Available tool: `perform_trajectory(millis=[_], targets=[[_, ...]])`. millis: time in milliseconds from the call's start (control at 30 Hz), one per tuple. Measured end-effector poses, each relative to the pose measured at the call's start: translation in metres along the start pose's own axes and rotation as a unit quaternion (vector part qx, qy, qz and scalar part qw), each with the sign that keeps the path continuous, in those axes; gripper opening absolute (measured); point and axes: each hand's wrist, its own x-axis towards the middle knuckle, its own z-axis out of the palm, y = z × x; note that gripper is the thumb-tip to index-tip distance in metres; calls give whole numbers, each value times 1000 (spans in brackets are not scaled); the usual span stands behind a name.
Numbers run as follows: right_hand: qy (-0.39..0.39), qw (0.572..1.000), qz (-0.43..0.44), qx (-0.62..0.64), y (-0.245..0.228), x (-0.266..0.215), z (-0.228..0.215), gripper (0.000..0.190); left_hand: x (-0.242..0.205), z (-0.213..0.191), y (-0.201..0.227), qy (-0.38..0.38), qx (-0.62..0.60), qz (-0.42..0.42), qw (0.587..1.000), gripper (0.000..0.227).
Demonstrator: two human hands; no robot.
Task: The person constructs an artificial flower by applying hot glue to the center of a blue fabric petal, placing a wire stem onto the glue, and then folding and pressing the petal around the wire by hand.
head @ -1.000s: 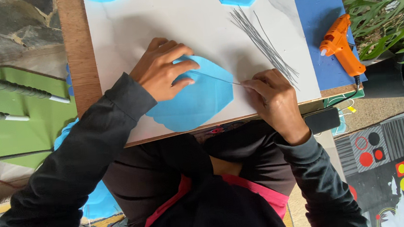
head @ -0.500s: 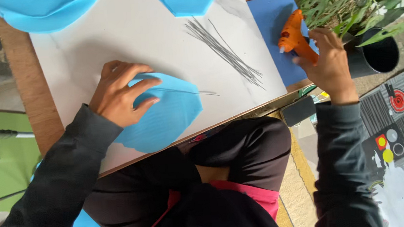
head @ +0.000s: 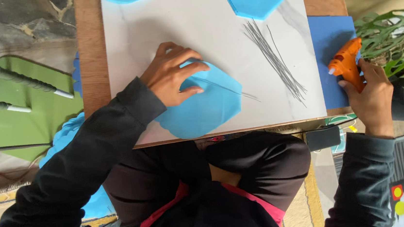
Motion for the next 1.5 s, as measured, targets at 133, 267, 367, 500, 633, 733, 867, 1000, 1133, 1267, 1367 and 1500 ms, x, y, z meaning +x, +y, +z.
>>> perform_trajectory(millis=[133, 267, 367, 500, 633, 733, 867, 1000, 1133, 1267, 1367, 1500], targets=[[10, 1000, 4, 17, -10, -3, -9, 50, 3, -3, 3, 12, -18, -11, 1000, 39], [110, 915, 193, 336, -6, -21, -25, 41, -2, 2, -1, -4, -17, -16, 1000, 45], [108, 798, 257, 534, -24, -29, -52, 49, -2, 4, -3, -14, -25, -25, 999, 49], [67, 816, 273, 506, -100, -13, -68, 97, 2, 2, 1, -10, -15, -34, 999, 52], [86, 888, 287, 349, -184, 1, -69, 45, 2, 1, 1, -2, -44, -30, 999, 54], [-12, 861, 225, 457, -202, 4, -54, 40, 2, 1, 0, -1, -64, -30, 998, 56], [-89, 888, 180, 413, -227, 16, -34, 25, 1, 0, 1, 7, -36, -28, 999, 57], [-87, 938, 100, 319, -247, 31, -31, 26, -2, 2, -3, 9, -21, -13, 1000, 61], [-86, 950, 57, 293, -250, 35, -24, 25, -2, 1, -2, 17, -8, -10, 1000, 62], [-83, 967, 49, 236, -245, 33, -14, 29, -2, 0, -1, 24, 15, -12, 1000, 60], [-80, 974, 53, 204, -241, 31, -7, 31, -2, 0, -1, 22, 23, -13, 999, 61], [-84, 977, 48, 191, -244, 34, -5, 30, -3, 3, -3, 19, 36, -11, 999, 63]])
